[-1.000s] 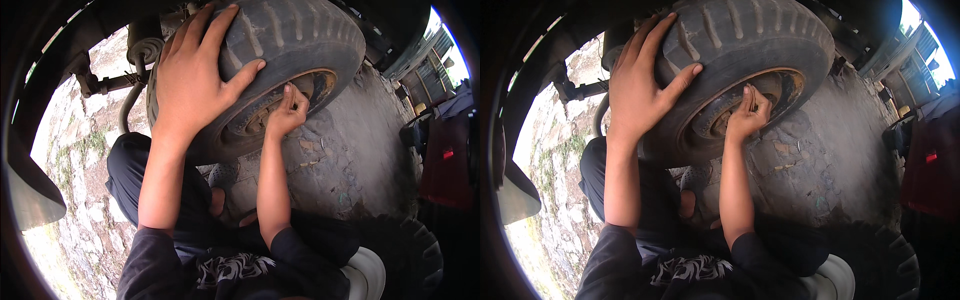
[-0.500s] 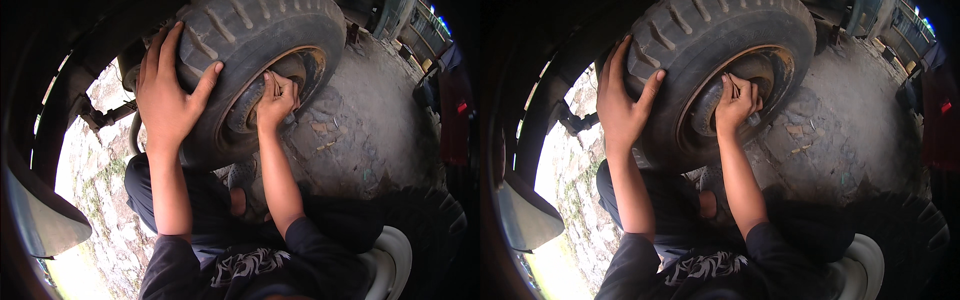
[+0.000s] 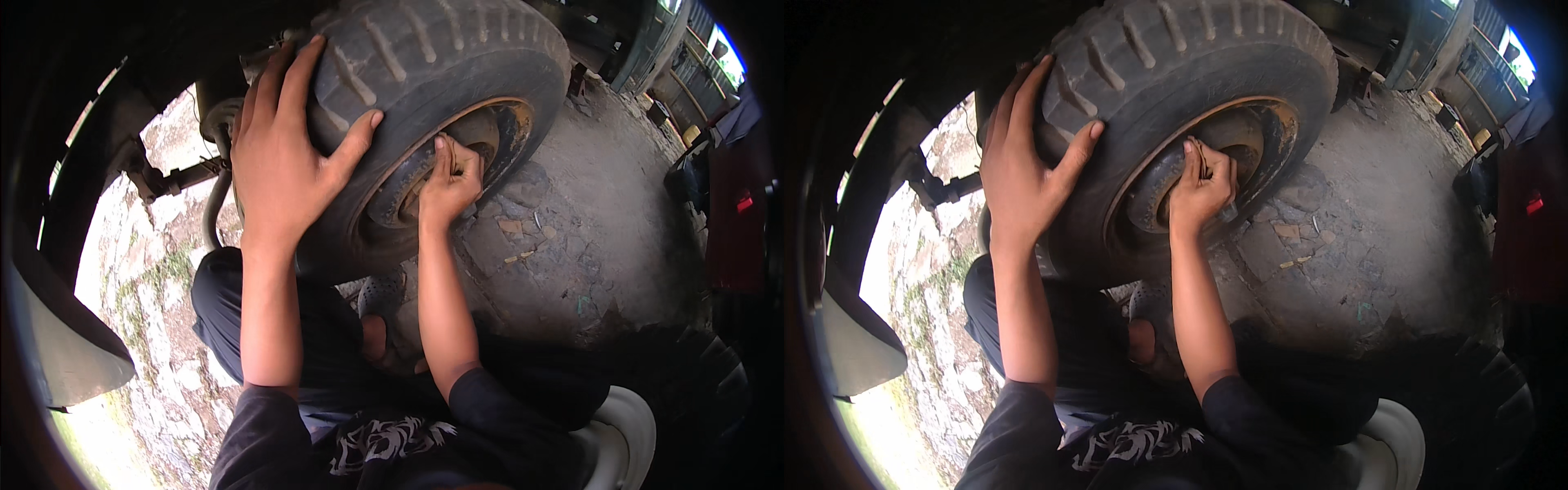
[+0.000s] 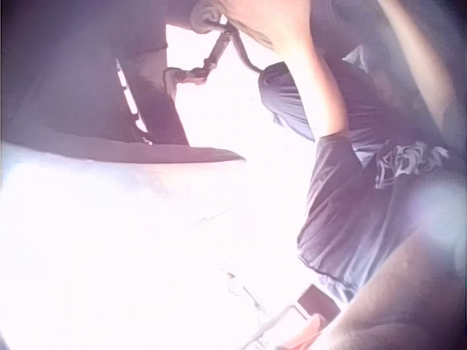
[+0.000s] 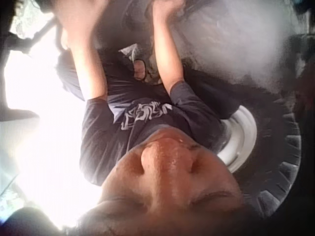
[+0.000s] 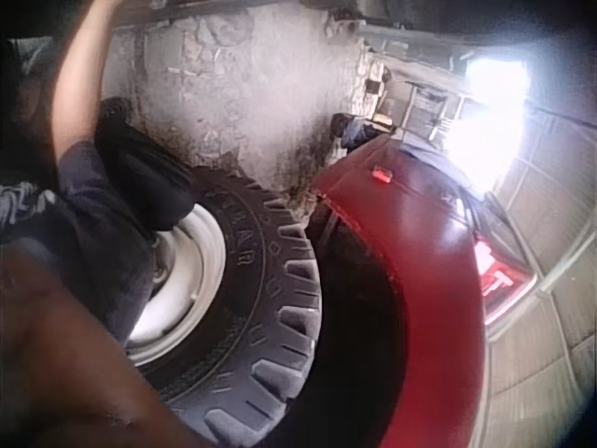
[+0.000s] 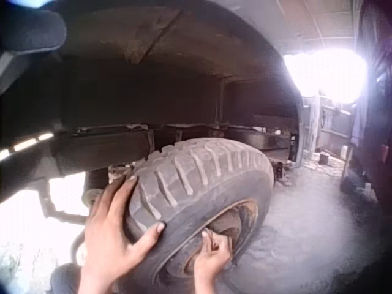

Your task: The person sits on the ground and uses their hands to manipulate a small metal clip on the wheel hub of a vehicle. They repeatedly adjust and press the clip into place around the axle nut.

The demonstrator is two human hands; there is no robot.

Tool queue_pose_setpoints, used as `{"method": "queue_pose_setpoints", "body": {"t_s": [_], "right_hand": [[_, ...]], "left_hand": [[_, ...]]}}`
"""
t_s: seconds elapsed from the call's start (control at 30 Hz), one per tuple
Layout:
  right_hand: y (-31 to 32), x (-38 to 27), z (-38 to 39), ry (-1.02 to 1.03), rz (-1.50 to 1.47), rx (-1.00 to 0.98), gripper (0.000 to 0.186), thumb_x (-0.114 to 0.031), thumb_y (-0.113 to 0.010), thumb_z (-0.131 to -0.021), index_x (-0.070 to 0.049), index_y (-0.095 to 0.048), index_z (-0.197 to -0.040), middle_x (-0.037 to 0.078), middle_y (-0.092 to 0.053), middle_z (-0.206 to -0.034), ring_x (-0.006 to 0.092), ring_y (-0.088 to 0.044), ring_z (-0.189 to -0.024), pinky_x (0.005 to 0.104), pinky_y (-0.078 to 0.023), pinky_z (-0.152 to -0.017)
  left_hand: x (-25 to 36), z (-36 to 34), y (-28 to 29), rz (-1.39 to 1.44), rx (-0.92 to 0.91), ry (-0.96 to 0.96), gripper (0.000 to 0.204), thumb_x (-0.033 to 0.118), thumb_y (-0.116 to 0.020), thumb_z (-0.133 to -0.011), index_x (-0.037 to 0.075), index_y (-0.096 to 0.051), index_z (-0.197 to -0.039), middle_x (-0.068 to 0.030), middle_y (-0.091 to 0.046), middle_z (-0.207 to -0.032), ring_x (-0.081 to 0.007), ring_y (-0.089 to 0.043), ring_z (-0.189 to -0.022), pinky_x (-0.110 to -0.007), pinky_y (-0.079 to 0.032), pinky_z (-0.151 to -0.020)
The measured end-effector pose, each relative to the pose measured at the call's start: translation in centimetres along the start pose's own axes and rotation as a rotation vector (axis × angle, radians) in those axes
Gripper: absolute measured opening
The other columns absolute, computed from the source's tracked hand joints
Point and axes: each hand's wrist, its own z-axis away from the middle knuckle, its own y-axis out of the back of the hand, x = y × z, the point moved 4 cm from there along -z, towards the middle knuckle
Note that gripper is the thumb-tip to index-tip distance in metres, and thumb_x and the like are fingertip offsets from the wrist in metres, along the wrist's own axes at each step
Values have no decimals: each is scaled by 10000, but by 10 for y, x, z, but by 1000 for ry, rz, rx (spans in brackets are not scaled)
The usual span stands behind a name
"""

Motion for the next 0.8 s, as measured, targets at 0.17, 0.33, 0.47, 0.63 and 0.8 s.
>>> {"method": "queue_pose_setpoints", "body": {"t_s": [0.17, 0.33, 0.47, 0.63, 0.8], "right_hand": [[5, 16, 43, 43, -51, 28, 141, -92, -832, -992, 25, -758, -966, 145, -810, -995, 253, -719, -915, 409, -559, -836], [4, 20, 84, 163, 118, 28, 176, -111, -855, -974, 21, -752, -922, 127, -813, -927, 287, -708, -866, 436, -552, -808], [4, 16, 73, 122, 73, 20, 145, -95, -862, -957, 15, -768, -946, 113, -798, -924, 282, -692, -842, 428, -553, -771], [0, -6, 44, 144, 61, -64, 120, -51, -875, -920, 6, -787, -980, 109, -752, -911, 276, -688, -811, 412, -556, -727], [3, 27, 73, 217, -55, 21, 133, 17, -887, -897, 9, -788, -985, 123, -671, -897, 261, -686, -792, 408, -561, -663]], "left_hand": [[10, -4, 8, 35, 10, 20, 785, 477, -875, -854, 119, -635, -1510, -221, -657, -1477, -440, -634, -1359, -503, -522, -1120], [1, -1, 4, -1, 54, 12, 803, 481, -882, -840, 123, -630, -1513, -216, -653, -1482, -450, -634, -1352, -508, -524, -1116], [2, -1, 3, 5, 49, 16, 811, 479, -884, -838, 126, -626, -1521, -217, -649, -1486, -444, -635, -1356, -512, -523, -1119], [1, 4, 2, 12, 26, 43, 806, 476, -884, -839, 146, -625, -1527, -216, -648, -1488, -439, -629, -1365, -513, -521, -1122], [-2, 2, -3, -10, 29, 57, 813, 585, -812, -852, 188, -617, -1534, -193, -615, -1536, -433, -630, -1371, -551, -519, -1134]]}}
